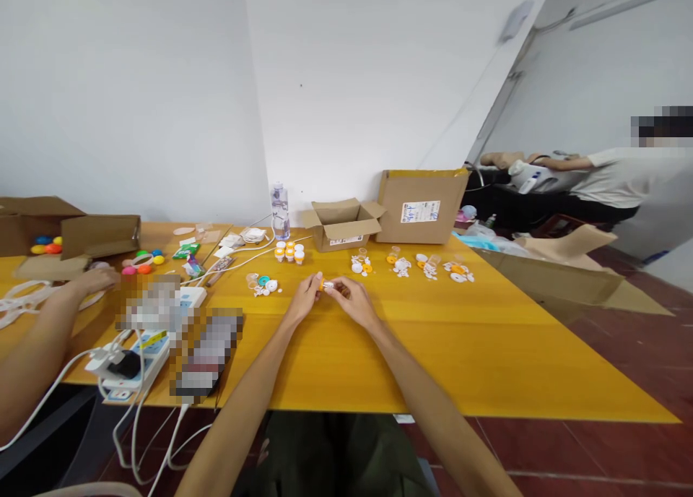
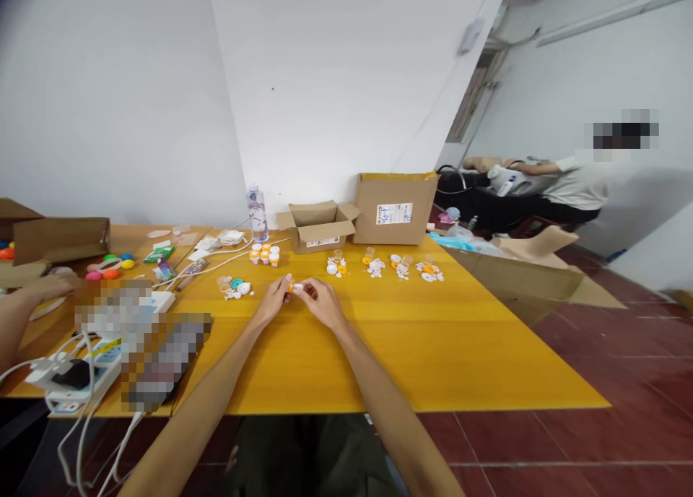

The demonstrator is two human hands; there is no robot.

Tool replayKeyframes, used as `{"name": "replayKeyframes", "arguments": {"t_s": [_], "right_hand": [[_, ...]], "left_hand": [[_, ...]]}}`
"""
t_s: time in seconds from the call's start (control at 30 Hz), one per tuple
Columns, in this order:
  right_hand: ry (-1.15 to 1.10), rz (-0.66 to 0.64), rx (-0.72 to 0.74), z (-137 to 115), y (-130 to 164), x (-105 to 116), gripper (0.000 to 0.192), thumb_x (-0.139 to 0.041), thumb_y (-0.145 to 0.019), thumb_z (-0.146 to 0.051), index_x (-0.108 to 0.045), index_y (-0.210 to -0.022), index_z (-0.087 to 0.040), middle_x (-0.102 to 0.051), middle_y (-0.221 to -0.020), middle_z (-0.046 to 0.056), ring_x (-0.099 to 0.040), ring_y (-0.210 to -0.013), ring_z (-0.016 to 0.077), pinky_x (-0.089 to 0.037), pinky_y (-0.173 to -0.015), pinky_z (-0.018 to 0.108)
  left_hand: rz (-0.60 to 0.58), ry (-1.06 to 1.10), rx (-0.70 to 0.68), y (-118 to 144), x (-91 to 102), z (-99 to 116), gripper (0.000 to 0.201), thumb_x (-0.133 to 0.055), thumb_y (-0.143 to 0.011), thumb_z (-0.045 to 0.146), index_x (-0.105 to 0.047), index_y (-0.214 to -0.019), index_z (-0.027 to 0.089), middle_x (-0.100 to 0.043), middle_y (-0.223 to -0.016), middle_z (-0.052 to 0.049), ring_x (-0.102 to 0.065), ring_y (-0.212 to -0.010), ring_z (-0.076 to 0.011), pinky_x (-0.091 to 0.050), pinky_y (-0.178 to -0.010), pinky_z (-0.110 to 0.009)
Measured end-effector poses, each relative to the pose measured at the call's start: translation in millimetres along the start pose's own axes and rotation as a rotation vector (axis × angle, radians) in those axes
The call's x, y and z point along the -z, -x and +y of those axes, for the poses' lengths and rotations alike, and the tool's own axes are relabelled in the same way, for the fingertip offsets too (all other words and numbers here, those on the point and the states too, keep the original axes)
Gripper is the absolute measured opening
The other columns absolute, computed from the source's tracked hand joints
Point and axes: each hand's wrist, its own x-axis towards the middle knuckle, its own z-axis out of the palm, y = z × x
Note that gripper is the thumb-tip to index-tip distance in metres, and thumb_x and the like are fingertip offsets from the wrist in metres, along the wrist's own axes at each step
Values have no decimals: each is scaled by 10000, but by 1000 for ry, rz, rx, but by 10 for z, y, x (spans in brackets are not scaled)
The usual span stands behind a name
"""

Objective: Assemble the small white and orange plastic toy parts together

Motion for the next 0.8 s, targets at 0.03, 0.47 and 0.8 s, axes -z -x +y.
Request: {"name": "replayKeyframes", "arguments": {"t_s": [0.03, 0.47, 0.8], "right_hand": [[2, -1, -12, 0, 0, 2, 257, -582, -859, -453, -675, -836, -214, -693, -743, 14, -604, -651, 166, -470, -600, 271], [81, 5, 169, -20, 15, 29, 130, -578, -884, -347, -651, -915, -244, -633, -881, 43, -592, -771, 193, -510, -677, 301], [97, 18, 137, -28, 31, 29, 158, -605, -870, -383, -660, -910, -241, -652, -841, 38, -596, -725, 191, -506, -650, 305]], "left_hand": [[-3, 0, 3, 0, -1, -4, 518, -501, -814, 691, -462, -632, 208, -413, -532, 58, -407, -498, -105, -374, -509, -243], [4, -6, 54, -3, 9, -31, 532, -488, -820, 696, -447, -611, 208, -405, -500, 54, -389, -476, -107, -336, -479, -245], [10, -17, 26, 11, 1, -17, 560, -465, -813, 724, -447, -602, 206, -395, -483, 57, -391, -465, -105, -345, -484, -248]]}}
